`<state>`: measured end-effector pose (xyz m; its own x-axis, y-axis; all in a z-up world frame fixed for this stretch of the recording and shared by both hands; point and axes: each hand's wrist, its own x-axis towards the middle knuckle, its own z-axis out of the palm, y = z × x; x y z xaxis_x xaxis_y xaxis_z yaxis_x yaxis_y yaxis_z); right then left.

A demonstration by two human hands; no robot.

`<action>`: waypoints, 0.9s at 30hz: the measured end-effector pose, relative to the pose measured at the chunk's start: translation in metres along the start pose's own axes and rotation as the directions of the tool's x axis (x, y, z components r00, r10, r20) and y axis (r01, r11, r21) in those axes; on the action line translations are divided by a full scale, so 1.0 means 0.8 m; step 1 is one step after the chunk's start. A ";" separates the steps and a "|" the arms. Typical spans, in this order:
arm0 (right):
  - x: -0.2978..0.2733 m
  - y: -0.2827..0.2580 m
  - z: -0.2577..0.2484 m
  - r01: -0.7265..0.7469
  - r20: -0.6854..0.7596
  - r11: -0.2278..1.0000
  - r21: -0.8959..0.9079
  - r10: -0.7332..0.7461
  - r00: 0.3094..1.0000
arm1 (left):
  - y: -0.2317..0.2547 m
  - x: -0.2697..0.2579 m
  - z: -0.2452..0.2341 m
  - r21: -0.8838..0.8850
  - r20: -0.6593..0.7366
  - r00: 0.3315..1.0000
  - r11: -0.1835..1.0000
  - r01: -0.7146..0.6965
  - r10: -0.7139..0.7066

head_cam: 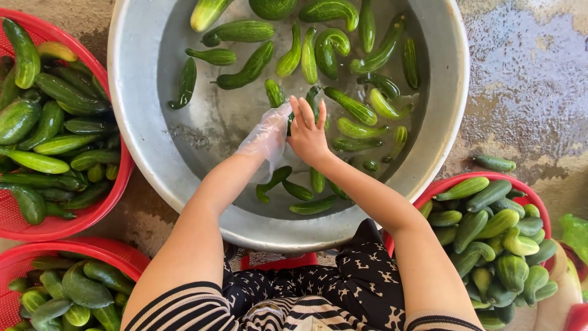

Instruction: Washing cucumbers in a large basin of water and sorting them into baskets.

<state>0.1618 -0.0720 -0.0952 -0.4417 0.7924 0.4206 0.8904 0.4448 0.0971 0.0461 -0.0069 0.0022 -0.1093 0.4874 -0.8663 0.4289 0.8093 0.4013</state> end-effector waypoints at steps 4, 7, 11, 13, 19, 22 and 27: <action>-0.004 -0.001 -0.038 -0.103 0.021 0.961 0.257 0.101 0.995 | -0.034 0.069 0.012 -0.040 -0.081 0.993 0.995 -0.088 0.085; -0.009 0.001 -0.052 -0.271 0.153 0.862 0.428 0.226 0.962 | -0.041 0.085 0.000 -0.114 -0.103 0.983 0.980 -0.161 0.150; -0.031 0.013 -0.011 -0.611 0.440 0.590 0.528 0.425 0.791 | -0.054 0.108 0.008 -0.387 -0.045 0.974 0.895 -0.223 0.223; -0.028 0.012 -0.016 -0.587 0.419 0.648 0.485 0.417 0.807 | -0.047 0.059 0.008 -0.228 -0.020 0.983 0.957 -0.180 0.181; -0.023 0.012 -0.005 -0.104 0.181 0.980 0.168 0.073 0.981 | -0.043 0.014 0.016 -0.090 -0.015 0.990 0.986 -0.144 0.143; -0.026 0.011 0.009 0.044 0.168 0.998 0.050 -0.052 0.985 | -0.046 0.060 0.021 0.252 0.040 0.969 0.936 -0.246 0.243; -0.018 -0.002 -0.009 -0.117 0.378 0.966 0.232 0.021 0.926 | -0.091 0.240 0.038 0.828 0.228 0.842 0.357 -0.432 0.490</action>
<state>0.1671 -0.0871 -0.0949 -0.4319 0.9005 0.0504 0.8857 0.4340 -0.1648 0.0207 0.0178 -0.2026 0.3226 0.7317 -0.6004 0.9429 -0.1931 0.2712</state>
